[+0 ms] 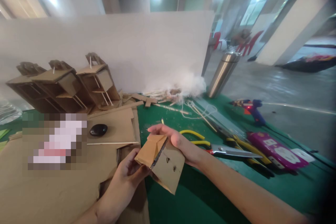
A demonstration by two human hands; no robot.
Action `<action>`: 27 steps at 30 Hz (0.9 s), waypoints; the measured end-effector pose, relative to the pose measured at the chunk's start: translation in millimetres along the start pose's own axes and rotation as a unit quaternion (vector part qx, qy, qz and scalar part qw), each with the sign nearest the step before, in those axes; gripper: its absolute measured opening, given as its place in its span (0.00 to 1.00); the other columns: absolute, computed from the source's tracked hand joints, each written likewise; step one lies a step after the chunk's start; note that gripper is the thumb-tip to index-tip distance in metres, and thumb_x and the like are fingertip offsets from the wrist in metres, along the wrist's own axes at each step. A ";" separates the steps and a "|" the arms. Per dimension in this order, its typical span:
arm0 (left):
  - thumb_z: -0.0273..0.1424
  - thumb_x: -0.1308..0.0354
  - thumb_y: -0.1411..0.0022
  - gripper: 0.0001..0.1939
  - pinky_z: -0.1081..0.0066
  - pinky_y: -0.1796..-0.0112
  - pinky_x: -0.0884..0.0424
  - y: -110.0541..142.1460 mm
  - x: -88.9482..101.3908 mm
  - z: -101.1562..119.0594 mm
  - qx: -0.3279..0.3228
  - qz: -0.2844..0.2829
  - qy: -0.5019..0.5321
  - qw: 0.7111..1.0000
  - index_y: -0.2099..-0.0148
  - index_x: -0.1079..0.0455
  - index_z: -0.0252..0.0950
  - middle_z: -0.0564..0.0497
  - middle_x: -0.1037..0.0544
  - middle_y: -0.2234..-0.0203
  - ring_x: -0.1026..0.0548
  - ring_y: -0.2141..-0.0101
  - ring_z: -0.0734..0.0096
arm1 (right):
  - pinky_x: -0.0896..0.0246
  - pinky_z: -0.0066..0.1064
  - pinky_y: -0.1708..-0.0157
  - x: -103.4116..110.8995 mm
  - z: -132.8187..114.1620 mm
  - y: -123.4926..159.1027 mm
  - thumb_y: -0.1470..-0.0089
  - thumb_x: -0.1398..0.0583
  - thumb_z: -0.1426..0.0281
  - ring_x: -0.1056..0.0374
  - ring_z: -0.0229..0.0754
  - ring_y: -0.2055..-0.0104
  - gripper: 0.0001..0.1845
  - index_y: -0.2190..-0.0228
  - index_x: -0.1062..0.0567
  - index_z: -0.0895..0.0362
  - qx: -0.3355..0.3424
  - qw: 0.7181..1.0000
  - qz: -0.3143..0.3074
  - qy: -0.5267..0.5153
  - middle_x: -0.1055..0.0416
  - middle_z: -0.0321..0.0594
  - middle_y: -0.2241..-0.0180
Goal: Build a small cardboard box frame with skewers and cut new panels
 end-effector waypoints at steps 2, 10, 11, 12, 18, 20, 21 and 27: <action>0.46 0.29 0.52 0.22 0.69 0.58 0.30 1.0 1.6 -3.6 0.006 0.013 0.019 1.000 0.61 0.27 0.37 0.49 0.20 0.63 0.25 0.58 0.60 | 0.42 0.33 0.57 -1.1 -1.2 0.4 0.65 0.33 0.40 0.37 0.44 0.55 0.45 0.51 0.31 0.54 -0.002 1.000 -0.013 -0.003 0.37 0.42 0.54; 0.45 0.28 0.53 0.24 0.73 0.59 0.28 2.0 1.8 -1.7 -0.011 0.021 0.081 0.996 0.56 0.24 0.40 0.51 0.20 0.65 0.24 0.61 0.64 | 0.47 0.37 0.52 -5.4 -2.3 6.2 0.57 0.31 0.48 0.39 0.47 0.50 0.40 0.46 0.32 0.52 -0.006 0.997 -0.070 0.002 0.36 0.42 0.51; 0.44 0.28 0.54 0.23 0.74 0.61 0.28 2.1 0.6 -0.4 -0.010 0.017 0.085 0.996 0.57 0.24 0.40 0.51 0.20 0.66 0.24 0.62 0.65 | 0.47 0.37 0.52 -5.2 -1.9 6.3 0.57 0.31 0.49 0.39 0.47 0.49 0.40 0.46 0.32 0.52 -0.009 0.997 -0.070 0.005 0.36 0.42 0.51; 0.43 0.27 0.54 0.22 0.75 0.62 0.28 2.1 -0.7 0.6 -0.009 0.013 0.089 0.996 0.57 0.23 0.40 0.51 0.20 0.66 0.24 0.64 0.67 | 0.47 0.37 0.52 -5.0 -1.6 6.3 0.57 0.30 0.50 0.39 0.47 0.49 0.40 0.46 0.33 0.51 -0.013 0.997 -0.071 0.007 0.36 0.42 0.51; 0.37 0.26 0.53 0.20 0.75 0.63 0.28 0.8 0.6 -3.4 -0.007 0.012 0.121 0.993 0.58 0.25 0.39 0.52 0.21 0.66 0.24 0.63 0.67 | 0.44 0.36 0.55 -4.8 -6.3 5.5 0.55 0.31 0.57 0.37 0.46 0.52 0.37 0.46 0.34 0.51 -0.029 0.998 -0.059 -0.004 0.35 0.41 0.53; 0.37 0.29 0.49 0.16 0.74 0.61 0.28 -0.2 4.0 -7.3 -0.003 0.013 0.130 0.991 0.61 0.27 0.38 0.51 0.22 0.65 0.24 0.62 0.66 | 0.43 0.35 0.56 -3.3 -8.9 4.8 0.53 0.32 0.59 0.36 0.45 0.54 0.33 0.47 0.34 0.52 -0.021 0.999 -0.044 -0.014 0.34 0.41 0.54; 0.37 0.30 0.47 0.15 0.73 0.60 0.28 -0.5 5.7 -9.0 -0.005 0.015 0.136 0.991 0.61 0.28 0.38 0.51 0.22 0.64 0.24 0.61 0.66 | 0.43 0.35 0.56 -2.1 -9.8 4.3 0.53 0.33 0.60 0.36 0.45 0.54 0.31 0.48 0.33 0.52 -0.013 0.999 -0.034 -0.020 0.35 0.42 0.53; 0.37 0.32 0.44 0.27 0.66 0.48 0.31 2.4 5.3 -8.2 -0.054 -0.007 0.111 0.992 0.45 0.36 0.43 0.46 0.25 0.48 0.28 0.47 0.59 | 0.43 0.30 0.61 4.9 -6.1 1.7 0.52 0.37 0.68 0.35 0.41 0.58 0.19 0.56 0.27 0.56 -0.021 0.997 0.023 -0.064 0.32 0.39 0.59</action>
Point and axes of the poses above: each hand's wrist, its own y-axis away from the middle knuckle, its own x-axis out of the back of the hand, z = x × y, the point moved 4 cm from there along -y, towards the middle knuckle
